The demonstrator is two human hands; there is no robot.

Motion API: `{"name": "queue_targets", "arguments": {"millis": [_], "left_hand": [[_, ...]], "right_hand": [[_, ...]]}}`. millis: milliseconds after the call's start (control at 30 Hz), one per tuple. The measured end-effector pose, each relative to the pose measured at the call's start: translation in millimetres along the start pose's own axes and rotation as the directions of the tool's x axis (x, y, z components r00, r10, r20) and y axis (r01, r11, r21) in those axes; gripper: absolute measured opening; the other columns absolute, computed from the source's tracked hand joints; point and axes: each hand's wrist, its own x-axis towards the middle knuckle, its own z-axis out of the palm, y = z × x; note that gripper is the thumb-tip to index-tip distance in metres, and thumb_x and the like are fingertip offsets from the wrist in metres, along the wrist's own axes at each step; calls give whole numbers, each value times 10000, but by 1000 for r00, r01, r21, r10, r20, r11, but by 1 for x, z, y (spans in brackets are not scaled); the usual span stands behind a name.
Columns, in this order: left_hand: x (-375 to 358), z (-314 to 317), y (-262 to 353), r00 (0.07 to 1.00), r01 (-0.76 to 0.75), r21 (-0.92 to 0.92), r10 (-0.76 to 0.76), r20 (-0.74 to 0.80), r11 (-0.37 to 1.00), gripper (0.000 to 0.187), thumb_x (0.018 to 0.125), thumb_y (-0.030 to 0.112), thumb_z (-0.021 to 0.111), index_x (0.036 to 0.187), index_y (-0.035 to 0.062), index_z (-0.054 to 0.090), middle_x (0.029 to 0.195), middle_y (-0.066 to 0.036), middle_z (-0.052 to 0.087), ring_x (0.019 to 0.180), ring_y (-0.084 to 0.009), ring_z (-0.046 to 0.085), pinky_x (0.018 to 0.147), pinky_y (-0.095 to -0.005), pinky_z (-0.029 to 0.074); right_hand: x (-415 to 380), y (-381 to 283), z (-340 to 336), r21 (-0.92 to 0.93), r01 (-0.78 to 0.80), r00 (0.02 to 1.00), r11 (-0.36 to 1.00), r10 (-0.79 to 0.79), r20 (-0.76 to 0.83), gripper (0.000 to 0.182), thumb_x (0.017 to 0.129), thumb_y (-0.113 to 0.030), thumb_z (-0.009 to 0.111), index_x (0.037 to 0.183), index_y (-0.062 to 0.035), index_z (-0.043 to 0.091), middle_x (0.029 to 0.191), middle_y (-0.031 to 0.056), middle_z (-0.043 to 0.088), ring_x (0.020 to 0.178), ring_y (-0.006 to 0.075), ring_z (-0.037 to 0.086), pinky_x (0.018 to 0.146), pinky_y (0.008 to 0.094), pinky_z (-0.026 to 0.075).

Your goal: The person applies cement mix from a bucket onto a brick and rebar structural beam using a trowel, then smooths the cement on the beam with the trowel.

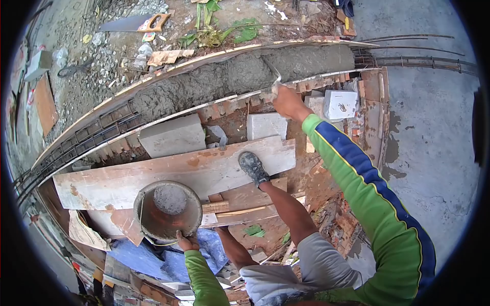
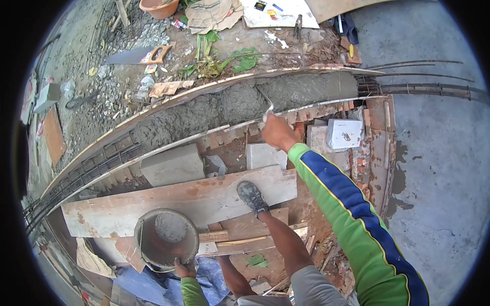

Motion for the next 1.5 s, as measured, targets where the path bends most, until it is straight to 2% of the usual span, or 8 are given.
{"name": "queue_targets", "arguments": {"millis": [133, 400, 500, 567, 667, 933, 1367, 1500], "left_hand": [[-4, 3, -12, 997, -63, 16, 64, -41, 998, 355, 952, 299, 484, 1253, 113, 497, 1237, -101, 577, 1075, -303, 589, 862, -473, 530], [0, 0, -14, 999, 2, 45, 0, -47, 999, 347, 954, 308, 487, 1246, 121, 483, 1230, -94, 572, 1061, -296, 593, 865, -457, 528], [-1, 4, -30, 997, -53, 33, 55, -52, 998, 321, 956, 296, 486, 1227, 125, 493, 1220, -92, 581, 1053, -288, 598, 852, -447, 533], [-3, 9, -30, 998, -47, -5, 46, -32, 999, 307, 959, 290, 481, 1216, 122, 500, 1201, -90, 595, 1029, -289, 613, 841, -439, 538], [-5, 16, -37, 997, 43, -48, -46, -69, 998, 329, 960, 316, 473, 1215, 112, 507, 1198, -91, 605, 1001, -284, 634, 829, -422, 546], [-12, 18, -55, 993, 9, 0, -9, -121, 1000, 394, 943, 381, 473, 1242, 127, 513, 1223, -57, 593, 1043, -253, 594, 896, -393, 467], [-1, 25, -54, 986, 27, -18, -29, -167, 999, 348, 964, 346, 459, 1219, 117, 523, 1198, -71, 615, 1018, -268, 626, 857, -411, 529], [2, 23, -37, 974, 75, 51, -62, -218, 996, 396, 965, 398, 442, 1237, 118, 509, 1218, -74, 604, 1021, -273, 623, 869, -428, 518]], "right_hand": [[-9, -30, -2, 84, -24, 999, 996, 22, 32, 383, 825, -98, 513, 1181, 35, 558, 1005, 335, 619, 984, 481, 598, 859, 477, 491], [23, -31, -54, -394, 284, 938, 874, -169, 303, 305, 844, -160, 525, 1066, 12, 644, 987, 257, 654, 957, 415, 630, 828, 485, 501], [60, -44, -69, -388, 243, 969, 889, -206, 136, 222, 807, -142, 531, 897, -2, 676, 977, 233, 667, 896, 397, 649, 786, 471, 517], [58, -47, -105, -404, 428, 892, 809, -307, 331, 234, 794, -141, 526, 913, -3, 672, 985, 228, 667, 902, 395, 648, 781, 467, 520], [17, -46, -133, -602, 360, 931, 713, -232, 283, 235, 802, -130, 525, 947, -25, 678, 1017, 212, 669, 935, 377, 649, 788, 468, 520], [73, -17, -44, -479, 304, 940, 823, -179, 289, 240, 801, -96, 531, 974, -28, 683, 1010, 197, 678, 936, 372, 654, 792, 455, 526], [44, 76, -82, -643, 204, 975, 738, -93, 203, 225, 825, -114, 532, 967, -18, 677, 1006, 229, 668, 910, 387, 658, 783, 469, 525], [-8, 49, -111, -481, 198, 979, 854, -145, 145, 281, 902, -202, 493, 1043, -26, 660, 995, 236, 666, 890, 371, 663, 751, 451, 520]]}}
